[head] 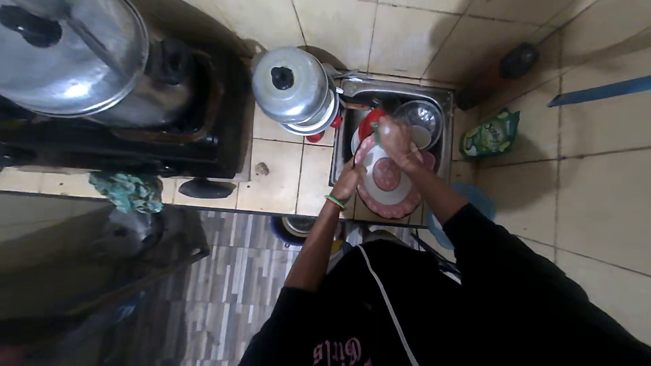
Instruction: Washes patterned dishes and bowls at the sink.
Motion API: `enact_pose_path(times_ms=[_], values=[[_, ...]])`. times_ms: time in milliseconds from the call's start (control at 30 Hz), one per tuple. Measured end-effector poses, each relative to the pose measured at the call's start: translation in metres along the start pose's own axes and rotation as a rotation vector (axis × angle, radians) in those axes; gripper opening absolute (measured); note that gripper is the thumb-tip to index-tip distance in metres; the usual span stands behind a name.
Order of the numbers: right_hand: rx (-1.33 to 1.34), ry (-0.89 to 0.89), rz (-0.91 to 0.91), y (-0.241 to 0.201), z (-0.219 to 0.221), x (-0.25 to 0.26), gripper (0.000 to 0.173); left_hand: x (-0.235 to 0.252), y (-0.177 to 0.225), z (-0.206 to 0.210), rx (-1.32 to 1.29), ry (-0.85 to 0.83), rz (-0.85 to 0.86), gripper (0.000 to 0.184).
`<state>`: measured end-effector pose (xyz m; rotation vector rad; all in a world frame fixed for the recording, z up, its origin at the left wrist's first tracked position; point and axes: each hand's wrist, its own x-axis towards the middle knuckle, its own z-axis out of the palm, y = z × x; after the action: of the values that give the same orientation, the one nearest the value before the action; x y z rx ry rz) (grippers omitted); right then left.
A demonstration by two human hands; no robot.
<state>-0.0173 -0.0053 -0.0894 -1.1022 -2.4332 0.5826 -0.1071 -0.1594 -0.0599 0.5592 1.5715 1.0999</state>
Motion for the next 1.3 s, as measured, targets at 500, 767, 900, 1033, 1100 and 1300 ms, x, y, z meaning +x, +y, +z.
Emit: enact_pose_path(times_ms=[500,767,900,1033,1100,1300], values=[[0.041,-0.194,-0.182,0.004,0.0,-0.008,0.026,-0.016,-0.018,-0.001,-0.01,0.056,0.077,0.038],[0.098,-0.23,-0.301,-0.002,-0.01,-0.028,0.027,-0.013,-0.009,0.001,0.053,-0.004,0.04,0.031],[-0.074,-0.234,0.058,-0.003,-0.016,-0.009,0.032,-0.011,-0.008,0.002,-0.048,0.029,0.018,0.044],[0.052,-0.152,-0.402,-0.014,-0.017,-0.022,0.025,-0.01,0.009,0.001,0.083,-0.061,0.085,0.029],[0.004,-0.189,-0.285,-0.005,-0.021,-0.015,0.026,-0.011,0.002,0.003,0.031,-0.009,0.126,0.042],[0.02,-0.18,-0.231,-0.029,-0.031,-0.025,0.029,-0.013,0.018,-0.001,0.102,-0.093,0.065,0.038]])
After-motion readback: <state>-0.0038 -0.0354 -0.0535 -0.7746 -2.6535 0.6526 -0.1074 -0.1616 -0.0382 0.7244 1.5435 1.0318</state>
